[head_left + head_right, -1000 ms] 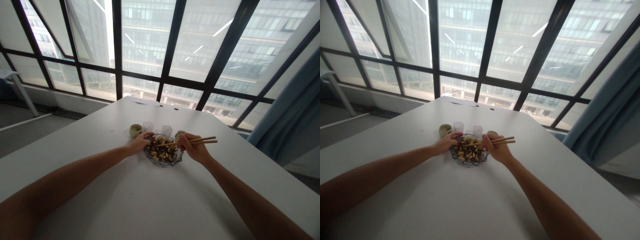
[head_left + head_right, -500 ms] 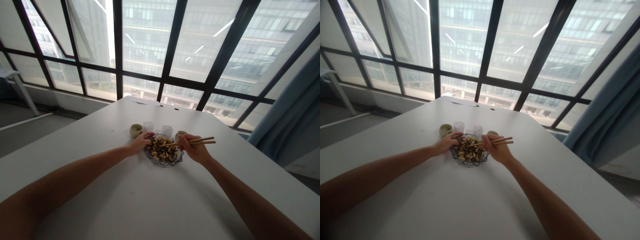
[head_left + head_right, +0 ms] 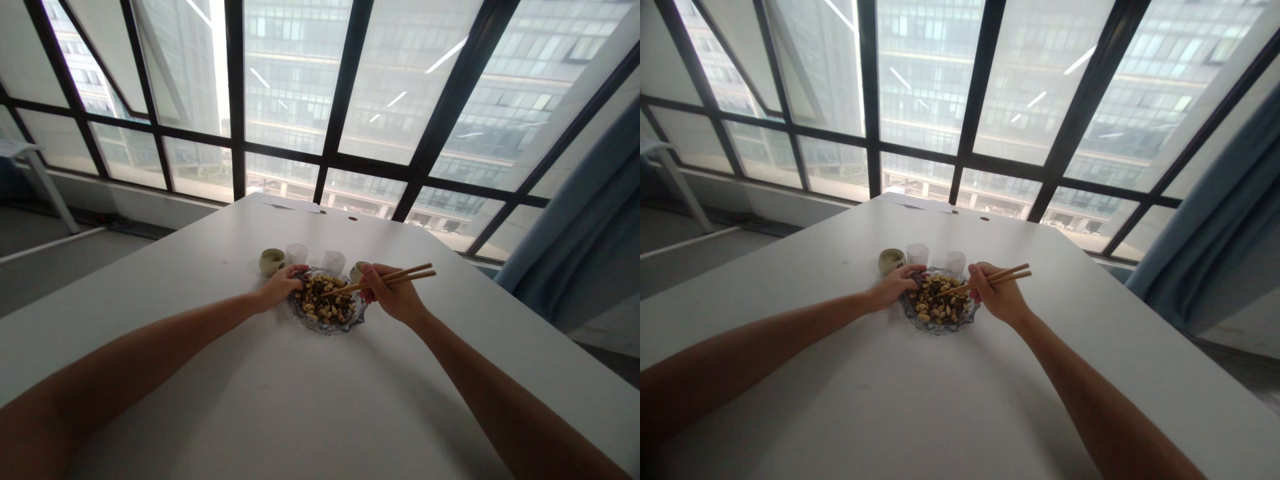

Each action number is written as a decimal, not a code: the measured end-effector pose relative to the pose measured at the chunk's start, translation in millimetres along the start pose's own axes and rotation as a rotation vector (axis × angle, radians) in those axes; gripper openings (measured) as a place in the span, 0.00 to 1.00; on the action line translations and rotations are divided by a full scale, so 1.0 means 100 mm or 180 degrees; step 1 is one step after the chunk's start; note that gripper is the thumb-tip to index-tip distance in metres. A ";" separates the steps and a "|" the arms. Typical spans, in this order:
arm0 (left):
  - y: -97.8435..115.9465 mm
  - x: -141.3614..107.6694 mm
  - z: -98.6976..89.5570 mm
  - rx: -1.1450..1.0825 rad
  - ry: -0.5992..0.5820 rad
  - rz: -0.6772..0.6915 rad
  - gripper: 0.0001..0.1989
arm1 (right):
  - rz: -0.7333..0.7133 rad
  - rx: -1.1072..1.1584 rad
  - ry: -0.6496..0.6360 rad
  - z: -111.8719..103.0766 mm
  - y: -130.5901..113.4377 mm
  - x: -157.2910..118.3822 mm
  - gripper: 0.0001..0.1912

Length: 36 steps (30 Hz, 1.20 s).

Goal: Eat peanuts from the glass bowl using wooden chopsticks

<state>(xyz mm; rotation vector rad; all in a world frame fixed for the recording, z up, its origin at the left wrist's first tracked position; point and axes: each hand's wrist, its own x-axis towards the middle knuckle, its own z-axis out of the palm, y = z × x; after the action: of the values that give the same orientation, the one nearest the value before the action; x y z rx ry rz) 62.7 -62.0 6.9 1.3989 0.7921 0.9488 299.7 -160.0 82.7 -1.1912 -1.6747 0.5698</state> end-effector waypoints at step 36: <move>0.09 0.10 -0.77 0.2372 0.1139 0.0747 0.40 | -0.0451 -0.0157 0.0528 -0.22 0.13 0.07 0.24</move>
<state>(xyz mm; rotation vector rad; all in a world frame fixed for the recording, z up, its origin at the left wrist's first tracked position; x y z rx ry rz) -2.8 -19.6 13.5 2.0225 1.3631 1.1638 324.8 -151.6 85.4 -1.1132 -1.6234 0.3346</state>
